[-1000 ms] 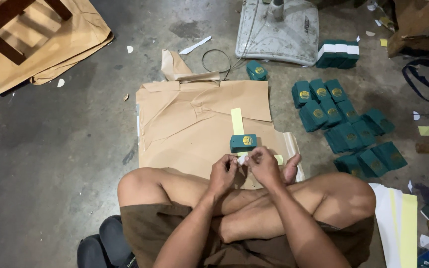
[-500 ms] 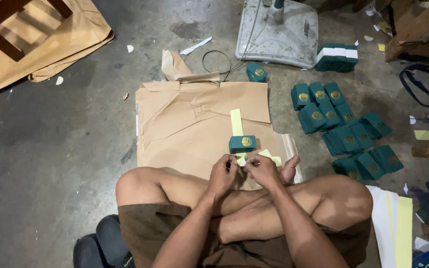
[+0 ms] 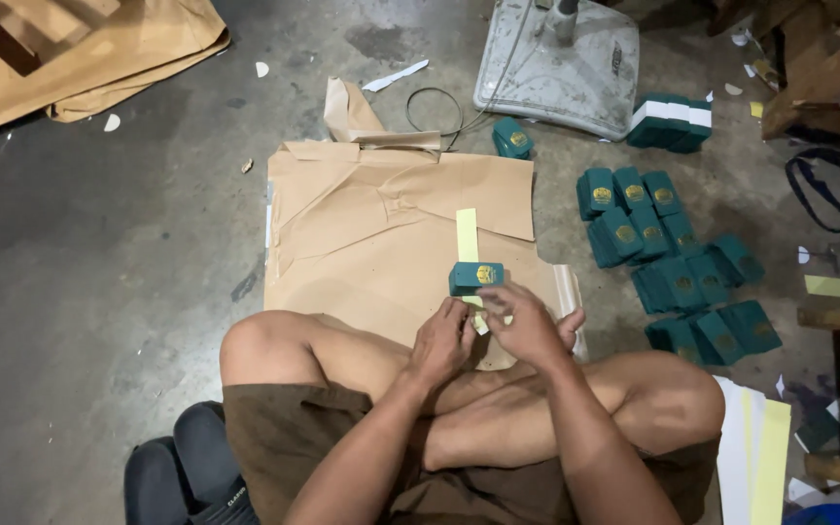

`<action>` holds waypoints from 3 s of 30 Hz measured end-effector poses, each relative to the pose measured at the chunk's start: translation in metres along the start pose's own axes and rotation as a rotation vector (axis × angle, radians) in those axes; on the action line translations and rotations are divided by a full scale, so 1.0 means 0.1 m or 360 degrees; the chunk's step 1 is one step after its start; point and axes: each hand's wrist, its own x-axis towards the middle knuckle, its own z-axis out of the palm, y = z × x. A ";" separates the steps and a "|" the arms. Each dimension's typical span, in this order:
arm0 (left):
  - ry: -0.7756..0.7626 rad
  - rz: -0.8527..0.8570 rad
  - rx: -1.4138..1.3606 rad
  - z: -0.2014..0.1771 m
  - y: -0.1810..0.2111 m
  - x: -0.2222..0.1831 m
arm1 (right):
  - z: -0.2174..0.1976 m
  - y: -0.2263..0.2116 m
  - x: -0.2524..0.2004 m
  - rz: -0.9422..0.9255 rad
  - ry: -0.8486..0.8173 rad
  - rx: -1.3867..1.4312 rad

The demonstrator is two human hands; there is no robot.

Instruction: Applying gold-colored circular labels to the front of green booklets.

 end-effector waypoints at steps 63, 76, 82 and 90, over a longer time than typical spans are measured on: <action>-0.0149 -0.0676 0.0140 -0.10 -0.04 0.18 | -0.33 0.49 0.48 0.0618 -0.0184 0.0221; -0.0211 0.0064 0.0039 -0.48 0.18 0.66 | -0.28 0.17 0.46 -0.0193 -0.0177 -0.0127; -0.0147 0.0082 -0.0096 -0.50 0.16 0.67 | -0.25 0.25 0.50 -0.0240 -0.0150 -0.0163; -0.0173 0.0013 -0.0132 -0.50 0.17 0.68 | -0.23 0.24 0.49 -0.0156 -0.0159 -0.0164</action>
